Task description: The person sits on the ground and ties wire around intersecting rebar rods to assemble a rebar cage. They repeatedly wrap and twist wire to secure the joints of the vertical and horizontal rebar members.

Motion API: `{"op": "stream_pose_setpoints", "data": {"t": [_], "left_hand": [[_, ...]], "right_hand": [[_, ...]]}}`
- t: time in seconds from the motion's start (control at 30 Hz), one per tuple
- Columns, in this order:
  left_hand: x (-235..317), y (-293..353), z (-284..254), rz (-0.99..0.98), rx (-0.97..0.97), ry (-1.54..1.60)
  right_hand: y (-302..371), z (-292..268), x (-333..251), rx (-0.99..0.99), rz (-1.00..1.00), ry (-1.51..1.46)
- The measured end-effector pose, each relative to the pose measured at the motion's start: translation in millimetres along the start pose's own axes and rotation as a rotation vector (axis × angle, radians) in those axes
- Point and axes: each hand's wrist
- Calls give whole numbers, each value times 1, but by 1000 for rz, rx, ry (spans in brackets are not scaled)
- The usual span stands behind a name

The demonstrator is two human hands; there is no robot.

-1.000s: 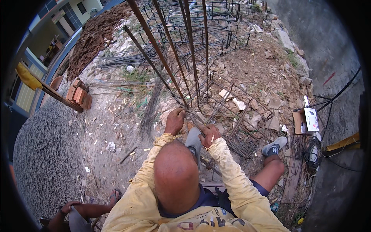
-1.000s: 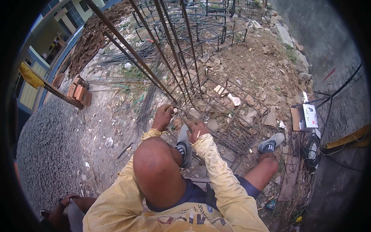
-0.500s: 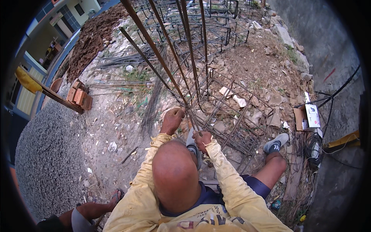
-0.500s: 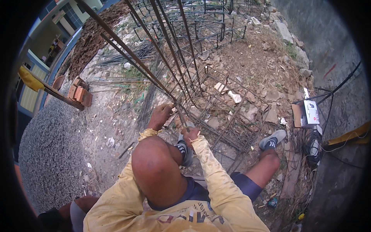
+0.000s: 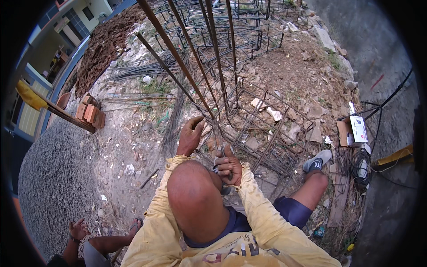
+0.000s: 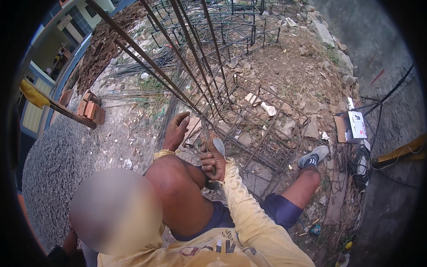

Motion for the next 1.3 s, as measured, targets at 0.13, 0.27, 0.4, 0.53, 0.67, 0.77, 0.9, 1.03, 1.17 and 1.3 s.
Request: {"op": "stream_pose_setpoints", "data": {"t": [0.13,0.27,0.4,0.53,0.67,0.77,0.9,1.03,1.17,1.3], "left_hand": [[3,-27,-17,249,-126,-504],[6,-50,-24,377,-416,-620],[-8,-69,-36,412,-548,-648],[-5,-81,-38,438,-599,-824],[-2,-90,-33,345,-684,-903],[-16,-94,-38,448,-653,-894],[-19,-97,-36,502,-646,-884],[-20,-98,-37,512,-654,-882],[-22,-101,-40,631,-647,-862],[-18,-100,-47,664,-653,-866]], "right_hand": [[-1,5,8,-87,7,101],[0,6,3,639,-149,1222],[-1,-8,0,716,-178,1487],[10,27,-1,283,34,280],[11,18,0,171,7,263],[7,17,0,341,47,510],[4,30,-19,362,120,635],[8,36,-35,376,219,656],[-1,53,-21,532,150,689],[-26,69,13,464,14,464]]}}
Point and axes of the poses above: each hand's wrist, its own y-axis away from the middle knuckle, its own z-axis out of the palm, x = y × z, and after that the axes turned 12 degrees about -x, right-handed
